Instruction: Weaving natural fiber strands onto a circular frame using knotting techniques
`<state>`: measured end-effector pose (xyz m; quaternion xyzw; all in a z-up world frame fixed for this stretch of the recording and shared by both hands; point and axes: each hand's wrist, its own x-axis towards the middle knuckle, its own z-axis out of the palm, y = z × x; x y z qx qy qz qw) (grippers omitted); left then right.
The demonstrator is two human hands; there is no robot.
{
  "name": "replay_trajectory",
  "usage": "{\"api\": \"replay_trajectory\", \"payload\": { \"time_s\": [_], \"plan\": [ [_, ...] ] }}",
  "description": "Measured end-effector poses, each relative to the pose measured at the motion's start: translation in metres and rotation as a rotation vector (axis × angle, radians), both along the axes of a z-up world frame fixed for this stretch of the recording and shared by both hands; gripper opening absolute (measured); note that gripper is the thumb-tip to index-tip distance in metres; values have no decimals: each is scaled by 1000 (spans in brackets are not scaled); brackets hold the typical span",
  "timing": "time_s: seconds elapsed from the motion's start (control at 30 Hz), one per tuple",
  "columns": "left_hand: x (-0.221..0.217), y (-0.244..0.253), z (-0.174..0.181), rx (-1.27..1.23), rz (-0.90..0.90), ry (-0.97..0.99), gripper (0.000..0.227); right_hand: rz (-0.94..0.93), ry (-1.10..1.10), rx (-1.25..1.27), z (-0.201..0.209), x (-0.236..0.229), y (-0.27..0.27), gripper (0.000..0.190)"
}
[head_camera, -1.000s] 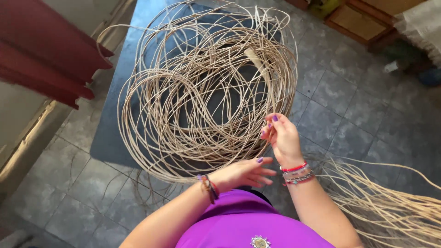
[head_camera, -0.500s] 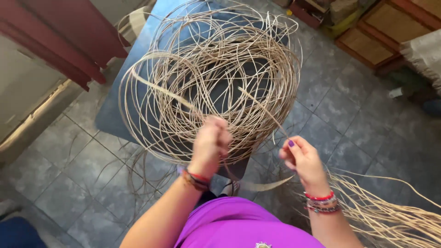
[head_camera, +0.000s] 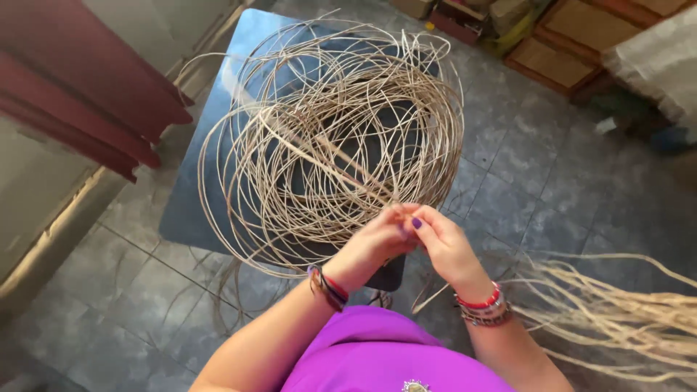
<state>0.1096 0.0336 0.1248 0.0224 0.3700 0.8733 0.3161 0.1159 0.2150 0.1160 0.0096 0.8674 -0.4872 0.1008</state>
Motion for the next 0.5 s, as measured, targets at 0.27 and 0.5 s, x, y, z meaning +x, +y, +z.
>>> {"api": "replay_trajectory", "payload": {
  "time_s": [0.27, 0.5],
  "plan": [
    [-79, -66, 25, 205, 489, -26, 27, -39, 84, -55, 43, 55, 9, 25],
    [-29, -43, -12, -32, 280, 118, 39, -230, 486, 46, 85, 49, -71, 24]
  ]
}}
